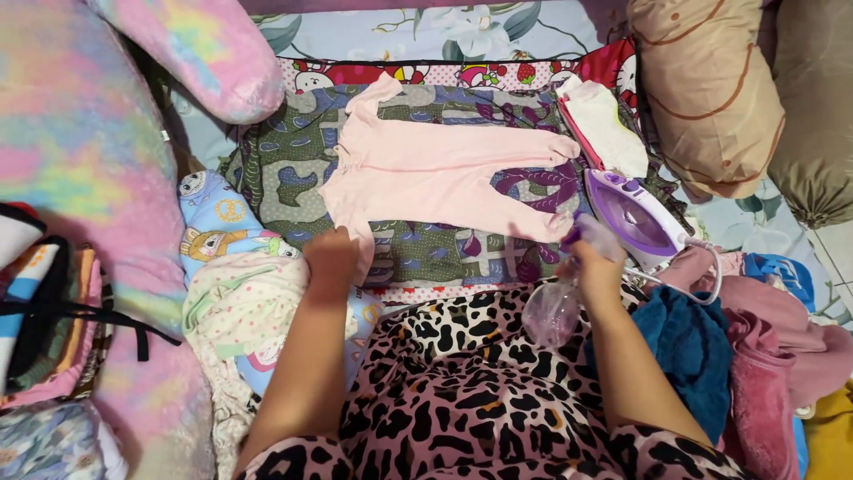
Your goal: The person irons several small pieces of clothing on a bed. They smooth and press a white top, a yellow and white baby onesie, and a pink long-sleeved shirt using a purple iron, folding each item after ironing.
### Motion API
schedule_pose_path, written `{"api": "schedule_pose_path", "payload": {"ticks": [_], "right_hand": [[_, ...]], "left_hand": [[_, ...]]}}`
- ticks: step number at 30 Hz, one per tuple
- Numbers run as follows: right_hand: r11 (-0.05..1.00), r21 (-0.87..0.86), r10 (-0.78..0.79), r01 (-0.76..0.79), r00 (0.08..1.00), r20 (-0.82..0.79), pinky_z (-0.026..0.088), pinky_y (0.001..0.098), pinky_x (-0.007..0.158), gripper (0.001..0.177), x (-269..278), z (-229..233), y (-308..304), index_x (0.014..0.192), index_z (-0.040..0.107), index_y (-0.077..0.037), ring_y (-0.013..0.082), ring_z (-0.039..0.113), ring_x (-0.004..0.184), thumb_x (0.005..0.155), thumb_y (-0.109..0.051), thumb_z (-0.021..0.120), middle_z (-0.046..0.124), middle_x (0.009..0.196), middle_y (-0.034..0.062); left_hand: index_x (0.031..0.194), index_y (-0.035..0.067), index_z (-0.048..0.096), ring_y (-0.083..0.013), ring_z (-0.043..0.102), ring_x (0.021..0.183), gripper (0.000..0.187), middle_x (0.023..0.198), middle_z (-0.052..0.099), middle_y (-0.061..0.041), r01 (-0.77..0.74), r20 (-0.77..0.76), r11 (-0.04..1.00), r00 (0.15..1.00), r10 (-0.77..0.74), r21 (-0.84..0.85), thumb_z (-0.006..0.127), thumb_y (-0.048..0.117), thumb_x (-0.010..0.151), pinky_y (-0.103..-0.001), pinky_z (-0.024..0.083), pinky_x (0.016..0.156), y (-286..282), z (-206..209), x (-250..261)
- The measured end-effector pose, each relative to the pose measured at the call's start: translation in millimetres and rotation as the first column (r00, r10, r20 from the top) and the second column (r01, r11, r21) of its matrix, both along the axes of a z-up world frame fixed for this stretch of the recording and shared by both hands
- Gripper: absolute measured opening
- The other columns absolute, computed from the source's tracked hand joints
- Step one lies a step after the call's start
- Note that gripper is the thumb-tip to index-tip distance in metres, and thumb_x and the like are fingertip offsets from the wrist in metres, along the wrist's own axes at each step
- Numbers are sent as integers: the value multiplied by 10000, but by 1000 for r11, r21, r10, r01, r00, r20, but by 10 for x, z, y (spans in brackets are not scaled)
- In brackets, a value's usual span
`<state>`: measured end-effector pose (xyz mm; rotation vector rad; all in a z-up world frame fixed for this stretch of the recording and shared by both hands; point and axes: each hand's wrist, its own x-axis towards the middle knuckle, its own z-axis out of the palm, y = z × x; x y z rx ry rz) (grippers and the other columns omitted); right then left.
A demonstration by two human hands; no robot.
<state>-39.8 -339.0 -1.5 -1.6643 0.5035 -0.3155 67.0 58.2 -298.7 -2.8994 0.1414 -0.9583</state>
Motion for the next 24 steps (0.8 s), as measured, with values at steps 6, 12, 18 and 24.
{"api": "schedule_pose_path", "payload": {"ticks": [6,12,18,24], "right_hand": [[967,100,233,-233,972,9,547,389,374,527,99,-432,-79,1269,634,25,315,654,445,749,95,578,669,791,229],[896,89,405,-435,882,240,542,360,396,383,388,-536,489,1064,669,69,295,671,455,705,158,568,687,778,242],[826,60,527,-561,805,275,550,360,375,494,547,-508,885,1171,632,88,295,679,440,694,170,532,676,838,268],[722,-178,626,-668,741,-242,570,386,601,490,148,-570,1075,1177,725,-23,321,734,717,690,-21,781,721,943,212]], "left_hand": [[1259,41,685,-460,668,1090,398,1176,696,-270,-147,-804,989,584,109,28,492,243,975,-611,380,922,-265,10,-222],[1056,215,792,-302,739,1063,351,1097,787,-34,-236,-838,972,530,129,1,457,280,971,-569,374,954,-303,406,-336],[1088,50,643,-375,594,1122,182,1118,514,-124,53,137,635,987,84,-771,683,140,934,-460,499,965,-6,701,-242],[1155,93,582,-301,564,1219,129,1330,431,-96,70,113,350,988,103,-934,562,68,1030,-365,571,926,-99,1372,-476]]}}
